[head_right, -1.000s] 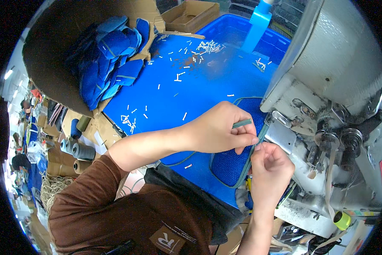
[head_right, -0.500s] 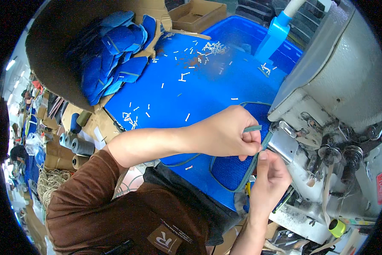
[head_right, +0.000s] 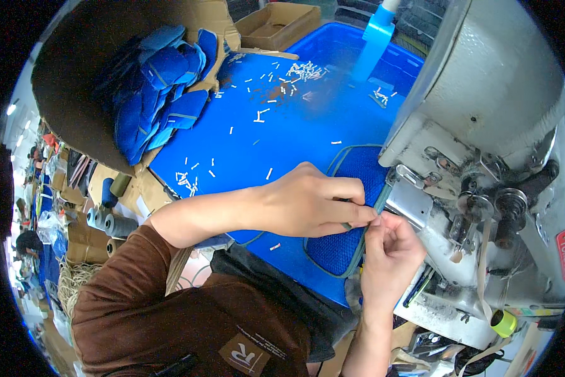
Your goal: Assembling and sewing blue mesh and leather bag components using an industrial sewing machine.
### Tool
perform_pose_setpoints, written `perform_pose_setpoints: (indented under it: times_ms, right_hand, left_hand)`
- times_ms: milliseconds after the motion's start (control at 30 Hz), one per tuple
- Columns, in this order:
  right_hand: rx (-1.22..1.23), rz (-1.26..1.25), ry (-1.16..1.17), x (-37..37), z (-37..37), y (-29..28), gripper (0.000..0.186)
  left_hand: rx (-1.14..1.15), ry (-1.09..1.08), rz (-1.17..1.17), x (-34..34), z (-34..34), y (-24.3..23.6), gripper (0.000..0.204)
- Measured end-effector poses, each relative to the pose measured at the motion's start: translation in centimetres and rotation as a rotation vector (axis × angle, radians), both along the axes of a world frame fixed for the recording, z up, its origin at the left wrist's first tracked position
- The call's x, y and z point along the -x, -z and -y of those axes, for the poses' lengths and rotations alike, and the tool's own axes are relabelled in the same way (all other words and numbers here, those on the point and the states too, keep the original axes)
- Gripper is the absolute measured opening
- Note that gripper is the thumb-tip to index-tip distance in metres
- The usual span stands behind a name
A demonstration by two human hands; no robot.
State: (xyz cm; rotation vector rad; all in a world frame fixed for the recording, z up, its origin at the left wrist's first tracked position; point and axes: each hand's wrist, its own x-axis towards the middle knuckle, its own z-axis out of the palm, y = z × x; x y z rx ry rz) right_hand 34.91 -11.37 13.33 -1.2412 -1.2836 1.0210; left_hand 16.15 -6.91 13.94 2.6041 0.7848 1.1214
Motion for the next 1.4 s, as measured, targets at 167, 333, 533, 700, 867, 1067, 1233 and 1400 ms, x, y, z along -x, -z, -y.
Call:
perform_pose_setpoints:
  times_ms: [167,333,533,700,867,1067,1233,1400]
  right_hand:
    - [-0.012,-0.100,0.045,1.1,1.3,1.3,0.012]
    - [0.090,-0.237,0.005,1.6,3.1,0.8,0.015]
    - [0.077,-0.311,-0.018,1.5,3.2,1.2,0.014]
    - [0.023,-0.262,0.034,2.1,1.9,1.5,0.012]
    - [0.062,-0.323,0.073,2.5,1.7,0.7,0.013]
    - [0.093,-0.348,0.106,2.0,1.0,0.5,0.014]
    - [0.084,-0.235,0.139,2.1,0.7,0.3,0.012]
    - [0.073,-0.216,0.099,2.3,0.5,0.1,0.010]
  left_hand:
    - [-0.099,0.028,-0.123,0.3,-0.2,0.0,0.029]
    - [-0.145,-0.039,-0.238,0.1,0.6,-0.5,0.023]
    - [-0.132,-0.046,-0.249,-0.2,0.4,-0.8,0.024]
    - [-0.135,-0.051,-0.222,0.1,-0.4,-0.6,0.027]
    - [-0.127,-0.045,-0.214,-0.1,-0.8,-0.7,0.030]
    - [-0.165,-0.036,-0.178,-0.6,-1.5,-0.5,0.030]
    - [-0.167,-0.035,-0.154,-0.9,-1.5,0.1,0.028]
    - [-0.053,-0.082,-0.053,-0.3,-0.1,0.8,0.030]
